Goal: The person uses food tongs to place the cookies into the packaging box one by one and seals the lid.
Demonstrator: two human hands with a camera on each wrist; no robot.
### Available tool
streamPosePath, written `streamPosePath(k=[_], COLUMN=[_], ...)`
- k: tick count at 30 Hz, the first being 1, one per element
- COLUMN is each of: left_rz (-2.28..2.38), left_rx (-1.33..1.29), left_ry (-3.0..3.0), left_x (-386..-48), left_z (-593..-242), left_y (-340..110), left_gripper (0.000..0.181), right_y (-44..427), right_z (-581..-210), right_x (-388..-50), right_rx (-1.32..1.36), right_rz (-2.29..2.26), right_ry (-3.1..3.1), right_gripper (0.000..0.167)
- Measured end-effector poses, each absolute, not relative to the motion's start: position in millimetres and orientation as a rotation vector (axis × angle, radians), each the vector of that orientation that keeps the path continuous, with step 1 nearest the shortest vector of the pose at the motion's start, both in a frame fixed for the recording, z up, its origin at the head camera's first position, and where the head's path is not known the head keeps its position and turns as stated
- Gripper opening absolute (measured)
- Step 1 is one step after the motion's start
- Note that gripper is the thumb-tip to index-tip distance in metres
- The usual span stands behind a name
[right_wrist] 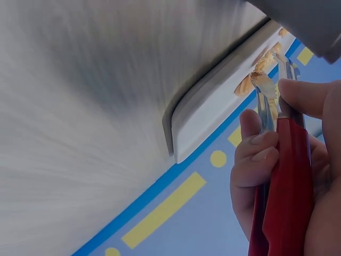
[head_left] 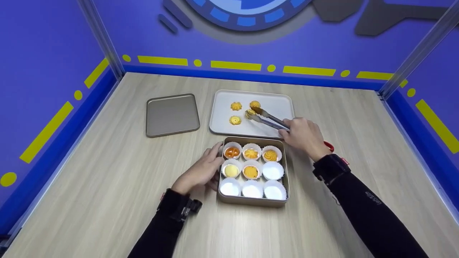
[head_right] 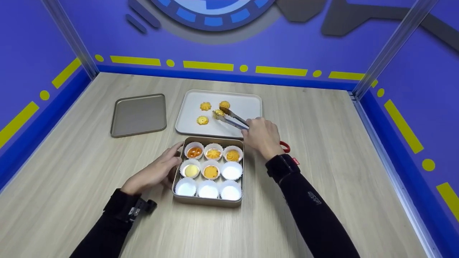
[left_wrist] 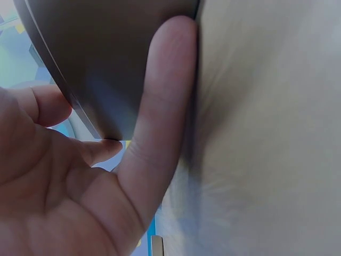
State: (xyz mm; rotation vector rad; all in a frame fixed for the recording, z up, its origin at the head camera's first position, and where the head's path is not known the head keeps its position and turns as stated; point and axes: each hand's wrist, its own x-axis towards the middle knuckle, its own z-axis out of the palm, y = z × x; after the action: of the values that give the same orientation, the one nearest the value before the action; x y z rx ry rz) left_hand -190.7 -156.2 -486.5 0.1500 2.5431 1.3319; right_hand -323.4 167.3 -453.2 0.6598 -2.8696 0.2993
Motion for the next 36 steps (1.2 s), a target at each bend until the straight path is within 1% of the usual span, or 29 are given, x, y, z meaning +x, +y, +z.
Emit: streamPosePath(k=[7,11,14,19,21,25,29,36], left_rz=[1.327,1.379,1.417,1.385,1.377,1.389,1.435,1.331], left_rx=[0.153,0.125,0.107,0.128,0.139,0.13,0.096,0.163], left_ry=[2.556,2.505,2.469,2.504,2.522,2.51,2.444,2.559], left_x=[-191,-190,-189,-189,-189,-189,-189,-190], left_z=[-486,-485,-486,-486,-486,-487,-487,-486], left_y=[-156,-156,-155,-155,-156,-156,-156,-156], left_gripper=[0.067,0.067,0.067,0.067,0.067,0.067,0.068,0.067], right_y=[185,195,203,216,220,228,235,240], right_z=[-436,-422,-410,-389,-381,-370,-360,-345], right_x=[-311,-300,-287,-264,-255,-238,-220,-200], right_rx=[0.676,0.72,0.757,0.84,0.878,0.954,1.027,1.06], right_rz=[0.292,0.273,0.243,0.171,0.155,0.134,0.103,-0.013], right_ry=[-2.881,-2.872,-2.856,-2.814,-2.807,-2.803,-2.806,-2.912], right_gripper=[0.021,0.03,0.03,0.022,0.023,0.03,0.031,0.034])
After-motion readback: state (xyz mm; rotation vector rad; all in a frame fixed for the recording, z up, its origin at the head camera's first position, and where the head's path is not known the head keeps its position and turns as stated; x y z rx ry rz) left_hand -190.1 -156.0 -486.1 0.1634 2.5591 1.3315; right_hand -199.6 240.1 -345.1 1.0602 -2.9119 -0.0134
